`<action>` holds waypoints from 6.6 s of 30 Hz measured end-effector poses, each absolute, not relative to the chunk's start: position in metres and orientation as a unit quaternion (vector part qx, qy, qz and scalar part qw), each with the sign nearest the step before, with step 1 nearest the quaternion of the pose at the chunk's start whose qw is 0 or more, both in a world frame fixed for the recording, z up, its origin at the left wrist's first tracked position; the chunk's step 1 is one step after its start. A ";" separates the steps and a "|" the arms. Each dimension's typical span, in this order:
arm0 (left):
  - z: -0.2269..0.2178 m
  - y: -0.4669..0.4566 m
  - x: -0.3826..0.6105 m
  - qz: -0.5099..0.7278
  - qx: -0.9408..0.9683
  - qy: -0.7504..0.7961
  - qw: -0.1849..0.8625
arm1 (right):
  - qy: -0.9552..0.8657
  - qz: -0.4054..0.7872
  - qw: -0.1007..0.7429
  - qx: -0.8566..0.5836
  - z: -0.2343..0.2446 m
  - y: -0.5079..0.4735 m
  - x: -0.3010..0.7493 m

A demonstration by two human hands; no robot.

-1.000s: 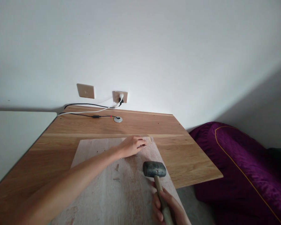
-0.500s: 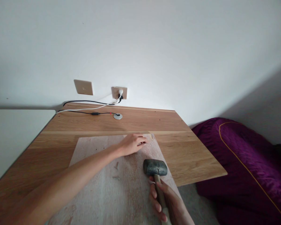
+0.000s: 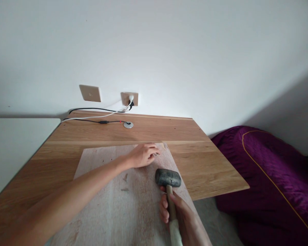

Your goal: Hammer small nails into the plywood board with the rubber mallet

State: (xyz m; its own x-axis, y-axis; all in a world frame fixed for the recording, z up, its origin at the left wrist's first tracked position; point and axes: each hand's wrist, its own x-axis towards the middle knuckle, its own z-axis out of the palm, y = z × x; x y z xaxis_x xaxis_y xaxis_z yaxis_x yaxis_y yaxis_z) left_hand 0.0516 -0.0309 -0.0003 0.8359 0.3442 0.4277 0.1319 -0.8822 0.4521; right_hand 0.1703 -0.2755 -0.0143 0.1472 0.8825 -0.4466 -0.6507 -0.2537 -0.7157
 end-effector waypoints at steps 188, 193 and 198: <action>-0.003 -0.024 0.055 0.276 0.905 0.154 0.284 | -0.121 0.630 0.614 -0.459 0.006 -0.278 0.163; -0.003 -0.023 0.056 0.274 0.906 0.155 0.284 | -0.118 0.636 0.612 -0.455 0.014 -0.278 0.162; -0.004 -0.023 0.056 0.274 0.906 0.150 0.287 | -0.116 0.633 0.612 -0.460 0.013 -0.278 0.162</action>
State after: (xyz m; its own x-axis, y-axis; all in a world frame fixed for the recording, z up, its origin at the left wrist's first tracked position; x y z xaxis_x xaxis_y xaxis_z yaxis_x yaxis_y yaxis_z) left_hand 0.0555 -0.0231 -0.0035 0.8050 0.4291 0.4098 0.1148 -0.7902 0.6020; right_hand 0.1620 -0.2777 0.0130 0.1714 0.8814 -0.4402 -0.6675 -0.2248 -0.7099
